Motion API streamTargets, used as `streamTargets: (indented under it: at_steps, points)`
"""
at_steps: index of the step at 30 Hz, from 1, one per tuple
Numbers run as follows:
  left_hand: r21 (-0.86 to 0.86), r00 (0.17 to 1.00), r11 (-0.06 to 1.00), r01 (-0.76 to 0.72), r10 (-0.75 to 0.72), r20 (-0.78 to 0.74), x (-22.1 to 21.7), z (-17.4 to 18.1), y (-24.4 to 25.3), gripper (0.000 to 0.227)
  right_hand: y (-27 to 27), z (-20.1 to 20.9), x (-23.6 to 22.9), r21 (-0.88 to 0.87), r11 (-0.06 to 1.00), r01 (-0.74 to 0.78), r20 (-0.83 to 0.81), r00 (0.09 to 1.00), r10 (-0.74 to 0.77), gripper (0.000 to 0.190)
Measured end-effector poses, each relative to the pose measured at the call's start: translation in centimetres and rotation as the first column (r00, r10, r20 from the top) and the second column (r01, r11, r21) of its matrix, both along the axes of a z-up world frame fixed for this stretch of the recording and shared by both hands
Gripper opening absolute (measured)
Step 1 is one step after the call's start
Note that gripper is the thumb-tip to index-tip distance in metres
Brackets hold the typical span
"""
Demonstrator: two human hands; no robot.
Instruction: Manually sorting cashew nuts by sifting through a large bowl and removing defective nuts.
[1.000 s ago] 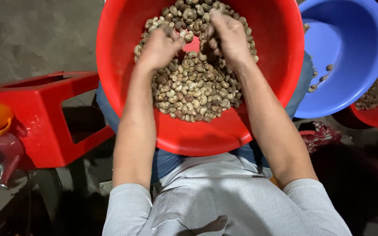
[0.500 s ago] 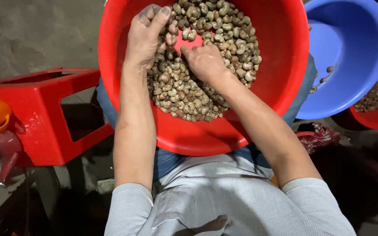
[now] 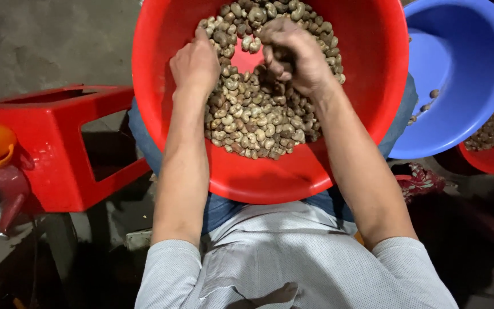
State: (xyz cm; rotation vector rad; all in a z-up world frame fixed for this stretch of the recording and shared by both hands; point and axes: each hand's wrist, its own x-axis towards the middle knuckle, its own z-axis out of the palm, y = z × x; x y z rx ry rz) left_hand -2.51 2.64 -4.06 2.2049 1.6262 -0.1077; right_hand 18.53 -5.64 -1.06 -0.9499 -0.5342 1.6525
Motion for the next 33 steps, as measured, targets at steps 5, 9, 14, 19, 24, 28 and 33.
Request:
streamTargets:
  at_steps: [5,9,14,19,24,28,33]
  points:
    - [-0.126,0.984,0.98,-0.154,0.163,0.064,0.8,0.1,-0.1,0.05,-0.7,1.4,1.3,0.089,0.995,0.042,-0.08,0.996,-0.035,0.032]
    - [0.094,1.0,0.996,-0.001,0.0,0.012,0.8,-2.3,-0.3,0.032,-0.9,2.4,1.3,-0.089,0.972,0.219,0.138,0.969,-0.206,0.039]
    - [-0.086,0.996,0.996,-0.038,0.044,0.072,0.7,0.1,0.0,0.022,-1.1,0.3,1.1,-0.095,0.97,0.225,0.5,0.853,-0.149,0.028]
    - [-0.379,0.776,0.925,-0.02,0.253,0.577,0.5,3.0,0.4,0.032,-0.6,-0.7,-0.2,0.104,0.993,-0.064,0.904,0.423,-0.067,0.03]
    - [-0.556,-0.04,0.739,0.38,0.614,0.788,-0.3,5.9,0.4,0.02,1.1,-3.1,-1.6,0.101,0.944,-0.313,0.994,-0.011,-0.11,0.022]
    - [-0.57,-0.106,0.753,0.329,0.629,0.77,-0.3,6.8,0.2,0.03,2.6,-5.4,-2.7,0.117,0.907,-0.405,0.976,-0.123,-0.18,0.034]
    - [-0.627,-0.004,0.762,0.163,0.635,0.772,-0.1,4.9,0.5,0.021,4.3,-8.8,-3.5,0.095,0.886,-0.455,0.828,-0.458,-0.324,0.03]
